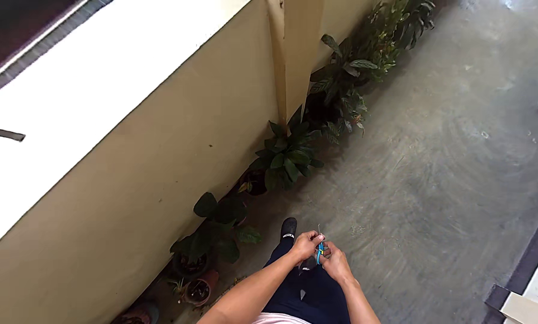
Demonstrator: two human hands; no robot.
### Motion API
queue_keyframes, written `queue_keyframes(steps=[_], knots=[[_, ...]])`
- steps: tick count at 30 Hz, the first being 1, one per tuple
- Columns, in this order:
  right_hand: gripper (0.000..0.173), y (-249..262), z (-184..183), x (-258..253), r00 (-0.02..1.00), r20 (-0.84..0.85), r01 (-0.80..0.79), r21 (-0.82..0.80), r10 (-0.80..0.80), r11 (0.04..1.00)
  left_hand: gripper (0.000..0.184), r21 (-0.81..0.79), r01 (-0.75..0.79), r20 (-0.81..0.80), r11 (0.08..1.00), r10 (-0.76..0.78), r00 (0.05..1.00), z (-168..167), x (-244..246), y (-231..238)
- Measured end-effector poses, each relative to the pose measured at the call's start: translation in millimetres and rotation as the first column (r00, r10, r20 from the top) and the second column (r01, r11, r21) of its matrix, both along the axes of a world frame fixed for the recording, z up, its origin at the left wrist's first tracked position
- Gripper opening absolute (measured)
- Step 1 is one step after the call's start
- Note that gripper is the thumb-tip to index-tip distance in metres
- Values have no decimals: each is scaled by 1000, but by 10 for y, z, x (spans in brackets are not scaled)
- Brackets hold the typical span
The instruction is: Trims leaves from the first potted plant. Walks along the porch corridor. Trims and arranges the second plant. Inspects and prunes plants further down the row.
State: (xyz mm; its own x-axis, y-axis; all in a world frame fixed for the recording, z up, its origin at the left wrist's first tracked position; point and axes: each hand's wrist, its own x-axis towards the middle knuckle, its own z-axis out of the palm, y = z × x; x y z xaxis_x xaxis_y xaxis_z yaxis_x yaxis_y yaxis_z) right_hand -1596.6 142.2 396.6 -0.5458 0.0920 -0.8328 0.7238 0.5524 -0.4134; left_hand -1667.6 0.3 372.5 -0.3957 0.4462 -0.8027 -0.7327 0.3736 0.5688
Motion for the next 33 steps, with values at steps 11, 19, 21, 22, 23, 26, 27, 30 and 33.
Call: queue_keyframes(steps=[11,19,21,22,23,26,27,30,33], knots=[[74,1512,283,-1444,985,-66,-166,-67,162,984,39,-21,-47,-100,999,45,994,228,-1402,1141],[73,3592,242,-2140,998,-11,-66,17,66,998,44,-335,-375,-149,865,344,927,-104,-2063,1987],[70,4162,150,-2264,997,69,-46,131,37,990,42,-368,-444,-152,817,418,896,-165,-2227,2179],[69,4437,77,-2296,994,113,-25,187,4,982,41,-379,-469,-146,798,449,882,-194,-2299,2267],[68,4704,-11,-2302,987,151,10,235,-47,972,41,-388,-485,-135,784,472,871,-228,-2366,2350],[63,5362,-235,-2363,942,194,200,329,-273,923,39,-412,-515,-104,752,523,846,-399,-2645,2601],[62,5507,-241,-2401,920,210,244,351,-330,904,39,-425,-519,-81,742,540,838,-477,-2734,2691],[60,5764,-215,-2575,891,246,267,393,-381,880,37,-467,-516,-21,718,574,819,-745,-3013,2929],[60,5952,-276,-2887,912,222,244,379,-344,893,36,-476,-475,22,740,550,835,-969,-3336,3208]])
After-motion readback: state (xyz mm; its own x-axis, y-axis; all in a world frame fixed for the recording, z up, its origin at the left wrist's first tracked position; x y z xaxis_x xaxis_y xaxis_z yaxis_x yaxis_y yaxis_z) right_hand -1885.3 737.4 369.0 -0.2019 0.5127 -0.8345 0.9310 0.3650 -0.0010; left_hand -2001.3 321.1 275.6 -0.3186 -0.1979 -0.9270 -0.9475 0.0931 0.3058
